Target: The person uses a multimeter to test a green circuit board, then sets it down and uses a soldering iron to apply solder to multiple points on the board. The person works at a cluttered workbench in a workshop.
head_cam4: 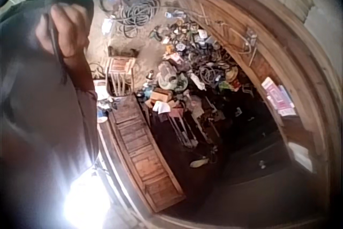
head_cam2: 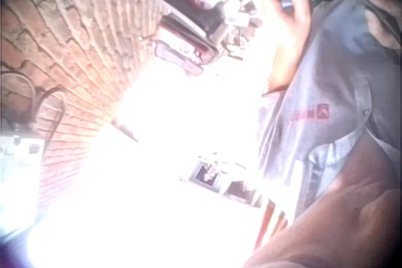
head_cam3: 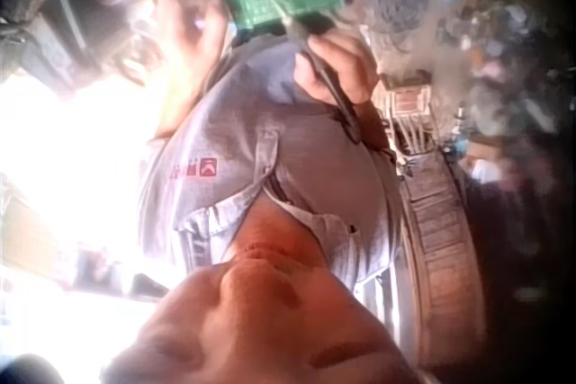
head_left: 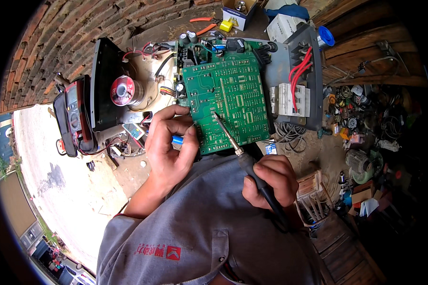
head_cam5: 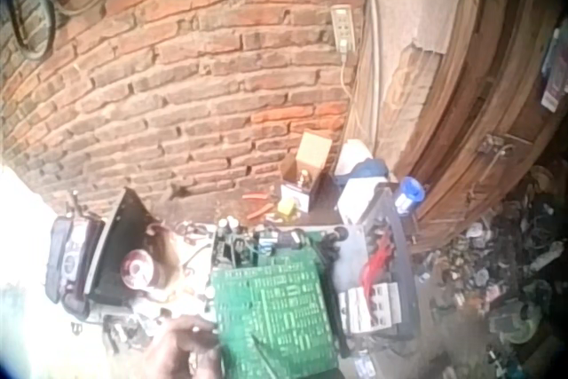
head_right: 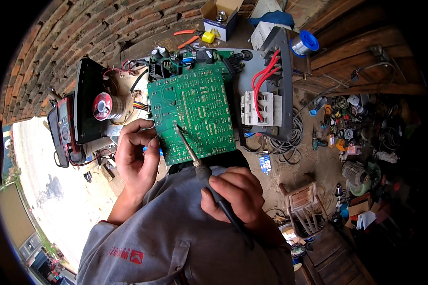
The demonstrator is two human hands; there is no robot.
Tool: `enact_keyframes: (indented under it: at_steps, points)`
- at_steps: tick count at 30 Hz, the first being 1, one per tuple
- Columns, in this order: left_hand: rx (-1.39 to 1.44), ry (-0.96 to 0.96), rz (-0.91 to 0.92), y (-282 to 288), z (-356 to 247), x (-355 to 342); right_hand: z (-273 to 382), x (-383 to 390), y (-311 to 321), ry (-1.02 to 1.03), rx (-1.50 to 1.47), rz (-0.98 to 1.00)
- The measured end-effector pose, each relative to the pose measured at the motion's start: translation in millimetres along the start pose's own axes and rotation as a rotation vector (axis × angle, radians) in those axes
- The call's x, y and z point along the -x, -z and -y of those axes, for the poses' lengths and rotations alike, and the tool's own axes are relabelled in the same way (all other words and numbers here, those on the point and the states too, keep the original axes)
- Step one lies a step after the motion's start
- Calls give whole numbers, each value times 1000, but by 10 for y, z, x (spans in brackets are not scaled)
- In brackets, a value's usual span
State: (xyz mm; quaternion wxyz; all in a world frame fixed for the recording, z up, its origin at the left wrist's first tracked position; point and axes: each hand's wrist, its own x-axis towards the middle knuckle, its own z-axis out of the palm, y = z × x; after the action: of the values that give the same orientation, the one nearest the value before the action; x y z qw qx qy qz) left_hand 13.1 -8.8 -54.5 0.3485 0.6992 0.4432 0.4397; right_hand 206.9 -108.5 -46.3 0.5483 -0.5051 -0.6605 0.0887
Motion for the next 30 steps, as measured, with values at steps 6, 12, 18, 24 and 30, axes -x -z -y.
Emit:
enact_keyframes:
  at_steps: [6,12,18,24,30]
  points:
    - [6,-6,-13,-14,1,3,7,-1,-2,3,12,10]
    - [-15,-31,-18,-23,-3,0,13,10,4,5,21,30]
    - [-63,-115,-16,-24,13,-21,25,-3,7,-2,20,42]
    - [-90,-133,35,-15,-17,-11,25,-6,11,0,13,41]
    - [-132,-169,2,-44,-31,-30,20,-1,9,-3,8,46]
